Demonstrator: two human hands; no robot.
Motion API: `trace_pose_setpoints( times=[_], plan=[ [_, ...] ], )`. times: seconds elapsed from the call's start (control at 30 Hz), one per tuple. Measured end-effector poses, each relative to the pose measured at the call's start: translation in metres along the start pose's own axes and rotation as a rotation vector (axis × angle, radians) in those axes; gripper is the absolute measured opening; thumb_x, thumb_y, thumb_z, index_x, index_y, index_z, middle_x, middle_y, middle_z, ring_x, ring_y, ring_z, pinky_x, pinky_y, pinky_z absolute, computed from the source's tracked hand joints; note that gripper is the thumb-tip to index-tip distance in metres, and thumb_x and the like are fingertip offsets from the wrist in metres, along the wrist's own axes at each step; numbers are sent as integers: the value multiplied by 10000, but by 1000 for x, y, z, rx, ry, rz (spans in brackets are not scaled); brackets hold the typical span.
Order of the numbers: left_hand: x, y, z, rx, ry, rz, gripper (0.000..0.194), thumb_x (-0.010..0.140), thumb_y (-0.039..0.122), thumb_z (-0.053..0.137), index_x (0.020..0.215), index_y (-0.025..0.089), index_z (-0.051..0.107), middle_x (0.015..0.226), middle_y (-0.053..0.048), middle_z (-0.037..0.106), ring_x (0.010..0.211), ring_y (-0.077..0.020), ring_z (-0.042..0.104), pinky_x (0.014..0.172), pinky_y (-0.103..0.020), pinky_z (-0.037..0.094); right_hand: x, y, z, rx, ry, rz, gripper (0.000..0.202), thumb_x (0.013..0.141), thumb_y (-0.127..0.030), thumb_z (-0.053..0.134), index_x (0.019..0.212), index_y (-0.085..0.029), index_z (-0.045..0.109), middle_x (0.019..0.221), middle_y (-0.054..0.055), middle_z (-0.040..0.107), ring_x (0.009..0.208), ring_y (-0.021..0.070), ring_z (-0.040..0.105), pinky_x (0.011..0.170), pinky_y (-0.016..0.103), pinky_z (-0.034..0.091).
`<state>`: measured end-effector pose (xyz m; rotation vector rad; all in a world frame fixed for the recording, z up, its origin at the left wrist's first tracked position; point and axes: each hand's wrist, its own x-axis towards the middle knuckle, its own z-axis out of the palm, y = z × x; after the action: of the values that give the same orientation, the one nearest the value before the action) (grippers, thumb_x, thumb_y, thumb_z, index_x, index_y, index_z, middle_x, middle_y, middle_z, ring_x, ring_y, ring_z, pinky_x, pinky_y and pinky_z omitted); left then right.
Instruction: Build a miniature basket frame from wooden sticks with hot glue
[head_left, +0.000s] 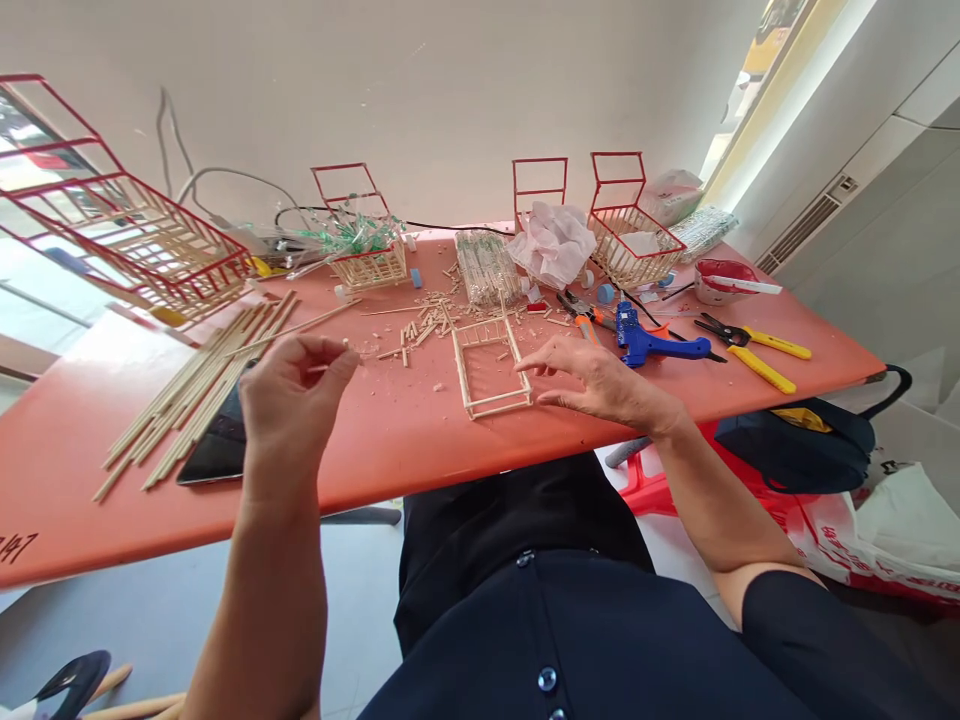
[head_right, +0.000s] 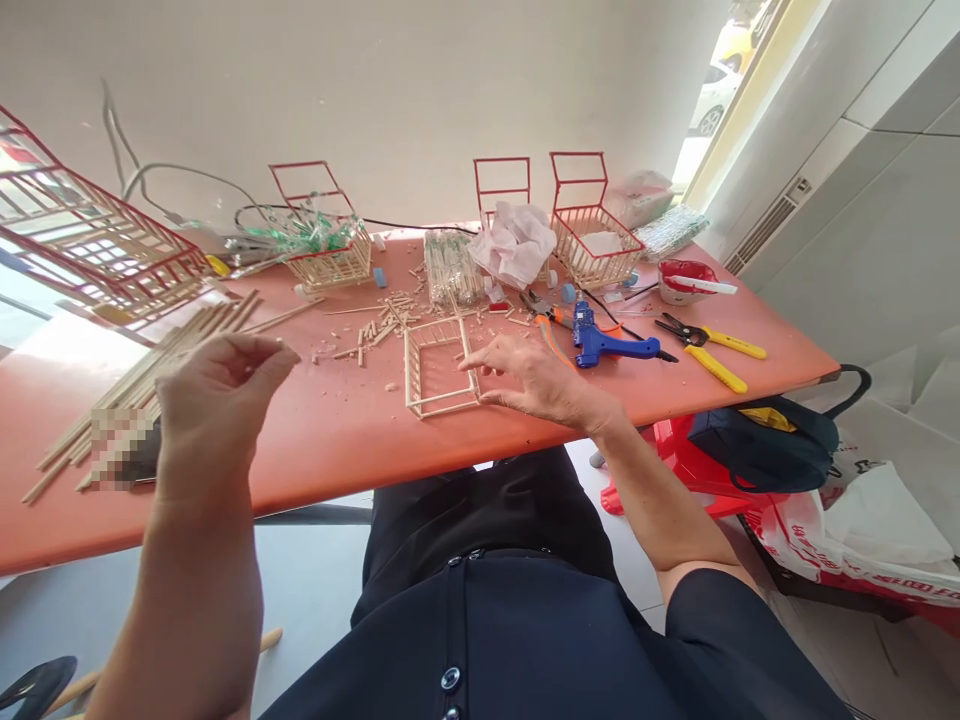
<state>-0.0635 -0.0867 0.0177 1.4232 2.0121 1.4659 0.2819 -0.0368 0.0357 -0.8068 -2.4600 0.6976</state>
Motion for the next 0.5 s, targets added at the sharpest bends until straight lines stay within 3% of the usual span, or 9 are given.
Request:
trace_pose_setpoints(
  times=[0.1, 0.17, 0.3, 0.33, 0.4, 0.43, 0.5],
  plan=[
    [-26, -5, 3, -237, -67, -45, 199, 763, 411, 789, 872, 275, 693, 848, -19, 755, 868, -251, 728, 859, -420, 616, -2, 5, 8, -16, -19, -28, 305, 1038, -255, 673, 1339, -238, 723, 1146, 79, 743, 1090, 227, 670, 1060, 382, 482],
    [-35, -10, 5, -264, -116, -57, 188, 790, 405, 793, 894, 266, 720, 910, -39, 792, 931, -262, 750, 865, -427, 613, 1, 10, 11, -16, -23, -70, 289, 1053, -255, 654, 1332, -221, 718, 1072, 72, 746, 1031, 219, 672, 1019, 368, 482],
    [-32, -19, 4, -101, 27, 80, 209, 782, 393, 776, 891, 217, 746, 1143, -91, 798, 1105, -263, 730, 890, -391, 599, 6, 17, 13, -35, -48, -126, 284, 1062, -261, 641, 1333, -218, 713, 1027, 65, 750, 975, 219, 677, 1000, 373, 461],
    [-29, -19, 3, -134, 75, 103, 206, 776, 372, 770, 891, 207, 726, 1085, -88, 798, 1040, -240, 737, 852, -366, 598, 7, 18, 13, -41, -52, -127, 288, 1061, -259, 640, 1337, -216, 711, 1027, 66, 752, 980, 222, 679, 1005, 378, 455],
    [-22, -15, 0, -330, 122, 87, 235, 741, 332, 779, 886, 202, 646, 789, -25, 741, 726, -169, 693, 670, -299, 562, 7, 18, 14, -54, -53, -120, 290, 1056, -250, 641, 1334, -209, 711, 1041, 72, 762, 995, 229, 683, 1010, 385, 451],
    [-18, -12, -2, -449, 127, 62, 280, 710, 315, 795, 880, 210, 599, 649, 32, 657, 560, -130, 591, 552, -259, 496, 7, 17, 14, -62, -48, -115, 285, 1053, -247, 641, 1325, -205, 713, 1053, 77, 767, 995, 231, 684, 1004, 386, 451],
    [-11, -7, -6, -606, 137, 37, 370, 651, 279, 817, 878, 232, 530, 521, 118, 490, 411, -83, 368, 399, -208, 297, 8, 17, 16, -76, -40, -104, 261, 1047, -240, 640, 1291, -198, 721, 1072, 88, 777, 991, 233, 685, 990, 386, 455]
  ],
)
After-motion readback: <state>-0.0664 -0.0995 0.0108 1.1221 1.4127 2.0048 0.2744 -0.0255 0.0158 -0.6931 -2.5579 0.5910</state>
